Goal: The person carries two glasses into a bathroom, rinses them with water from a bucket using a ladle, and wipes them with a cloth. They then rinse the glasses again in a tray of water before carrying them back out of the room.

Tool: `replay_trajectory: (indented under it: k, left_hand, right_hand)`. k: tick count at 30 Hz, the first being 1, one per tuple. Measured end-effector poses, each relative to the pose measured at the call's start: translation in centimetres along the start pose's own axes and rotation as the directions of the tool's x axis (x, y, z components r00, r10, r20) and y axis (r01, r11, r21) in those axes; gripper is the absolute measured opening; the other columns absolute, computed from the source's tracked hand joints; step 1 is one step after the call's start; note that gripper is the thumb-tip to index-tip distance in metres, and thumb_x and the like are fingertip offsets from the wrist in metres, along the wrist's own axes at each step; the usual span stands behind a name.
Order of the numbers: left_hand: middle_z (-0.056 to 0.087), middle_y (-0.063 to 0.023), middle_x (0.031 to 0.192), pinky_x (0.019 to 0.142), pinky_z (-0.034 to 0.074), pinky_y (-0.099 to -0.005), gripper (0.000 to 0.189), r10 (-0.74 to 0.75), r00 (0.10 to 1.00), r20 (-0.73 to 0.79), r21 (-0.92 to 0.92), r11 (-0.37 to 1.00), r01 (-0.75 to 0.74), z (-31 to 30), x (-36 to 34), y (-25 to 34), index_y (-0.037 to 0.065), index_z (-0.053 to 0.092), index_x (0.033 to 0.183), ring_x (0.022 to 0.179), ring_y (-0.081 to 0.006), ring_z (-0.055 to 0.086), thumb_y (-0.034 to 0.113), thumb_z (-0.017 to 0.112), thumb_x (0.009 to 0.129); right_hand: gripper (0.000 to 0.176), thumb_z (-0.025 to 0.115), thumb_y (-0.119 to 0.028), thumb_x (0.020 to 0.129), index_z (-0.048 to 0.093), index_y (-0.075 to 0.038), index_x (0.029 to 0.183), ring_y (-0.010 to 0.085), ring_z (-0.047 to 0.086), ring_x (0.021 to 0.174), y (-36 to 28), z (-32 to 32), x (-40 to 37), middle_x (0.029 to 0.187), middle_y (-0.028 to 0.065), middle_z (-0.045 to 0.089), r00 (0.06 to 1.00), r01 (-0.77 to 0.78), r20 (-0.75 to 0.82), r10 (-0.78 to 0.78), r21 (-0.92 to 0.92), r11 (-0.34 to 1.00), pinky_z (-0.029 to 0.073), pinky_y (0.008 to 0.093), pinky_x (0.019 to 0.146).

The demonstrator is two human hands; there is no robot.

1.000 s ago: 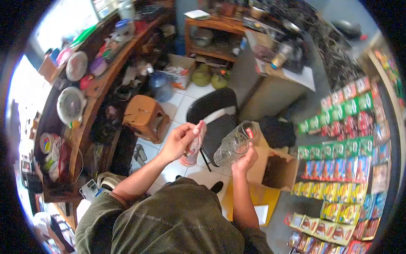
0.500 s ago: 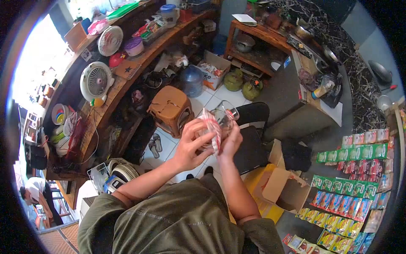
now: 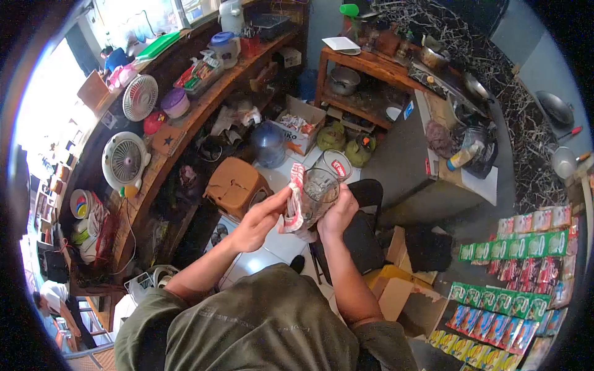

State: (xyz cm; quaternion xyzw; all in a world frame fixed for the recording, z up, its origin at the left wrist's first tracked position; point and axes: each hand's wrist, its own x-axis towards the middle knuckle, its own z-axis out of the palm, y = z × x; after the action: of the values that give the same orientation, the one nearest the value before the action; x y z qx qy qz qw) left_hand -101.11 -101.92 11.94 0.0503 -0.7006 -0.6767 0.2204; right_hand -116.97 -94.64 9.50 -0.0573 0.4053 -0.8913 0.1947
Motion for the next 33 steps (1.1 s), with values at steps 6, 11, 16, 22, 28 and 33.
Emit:
replay_trajectory:
  k: [6, 11, 16, 22, 28, 33]
  left_hand:
    - [0.04, -0.0181, 0.139, 0.105, 0.032, -0.0349, 0.077, 0.108, 0.969, -0.224, 0.351, 0.936, -0.023, -0.1, 4.3, 0.7, 0.005, 0.037, 0.138, 0.133, -0.0291, 0.034, -0.004, 0.067, 0.068]
    - [0.041, -0.0186, 0.136, 0.104, 0.032, -0.0369, 0.088, 0.296, 0.867, -0.4, 0.536, 0.843, -0.04, 0.5, 7.1, -0.3, 0.002, 0.029, 0.14, 0.125, -0.0305, 0.041, 0.012, 0.074, 0.065]
    - [0.034, -0.0153, 0.14, 0.105, 0.031, -0.0328, 0.064, -0.063, 0.816, -0.575, -0.346, 0.922, -0.172, -2.9, 9.1, -5.4, 0.0, 0.024, 0.14, 0.13, -0.0237, 0.035, 0.016, 0.056, 0.086]
    - [0.057, -0.0089, 0.116, 0.089, 0.045, -0.0306, 0.047, 0.168, 0.809, -0.564, 0.149, 0.984, -0.1, -10.5, 11.2, -9.2, 0.002, 0.049, 0.122, 0.102, -0.017, 0.057, 0.011, 0.068, 0.08]
    - [0.057, -0.0078, 0.116, 0.089, 0.045, -0.03, 0.044, 0.07, 0.782, -0.619, -0.053, 0.99, -0.131, -16.6, 14.1, -7.2, 0.002, 0.047, 0.124, 0.102, -0.0159, 0.056, 0.01, 0.064, 0.083]
    - [0.05, -0.01, 0.124, 0.097, 0.035, -0.0305, 0.042, 0.199, 0.872, -0.447, 0.025, 0.977, -0.21, -19.2, 14.8, -5.9, 0.002, 0.044, 0.126, 0.112, -0.0158, 0.047, 0.032, 0.044, 0.097]
  right_hand:
    - [0.03, 0.048, -0.022, 0.09, 0.05, -0.004, 0.066, 0.009, 0.047, 0.057, 1.0, 2.1, 3.1, 0.066, -0.0016, 0.052, 0.999, -0.031, 0.028, 0.036, -0.147, 0.989, 0.037, 0.027, 0.052]
    - [0.034, 0.048, -0.022, 0.09, 0.047, -0.004, 0.061, 0.0071, 0.042, 0.053, 3.5, 4.6, 2.6, 0.058, -0.0025, 0.049, 0.989, 0.144, 0.084, -0.122, -0.346, 0.927, 0.033, 0.0262, 0.05]
    - [0.032, 0.049, -0.02, 0.089, 0.044, -0.006, 0.06, 0.0057, 0.036, 0.051, 3.7, 4.1, 4.2, 0.058, -0.0033, 0.045, 0.967, -0.055, 0.234, 0.097, -0.179, 0.982, 0.03, 0.0236, 0.048]
    - [0.026, 0.048, -0.022, 0.087, 0.048, -0.006, 0.066, 0.0095, 0.046, 0.054, 5.8, 5.6, 4.9, 0.063, -0.0006, 0.048, 0.911, -0.106, 0.369, 0.182, -0.217, 0.97, 0.038, 0.0258, 0.051]
    - [0.026, 0.047, -0.021, 0.088, 0.048, -0.007, 0.066, 0.0086, 0.047, 0.056, 9.5, 10.1, 7.3, 0.063, -0.0013, 0.048, 0.879, -0.054, 0.453, 0.146, -0.21, 0.976, 0.04, 0.0251, 0.052]
    - [0.027, 0.046, -0.022, 0.087, 0.047, -0.008, 0.064, 0.0091, 0.046, 0.054, 11.9, 15.2, 8.8, 0.06, -0.0008, 0.046, 0.949, -0.078, 0.281, 0.146, -0.24, 0.968, 0.038, 0.0261, 0.051]
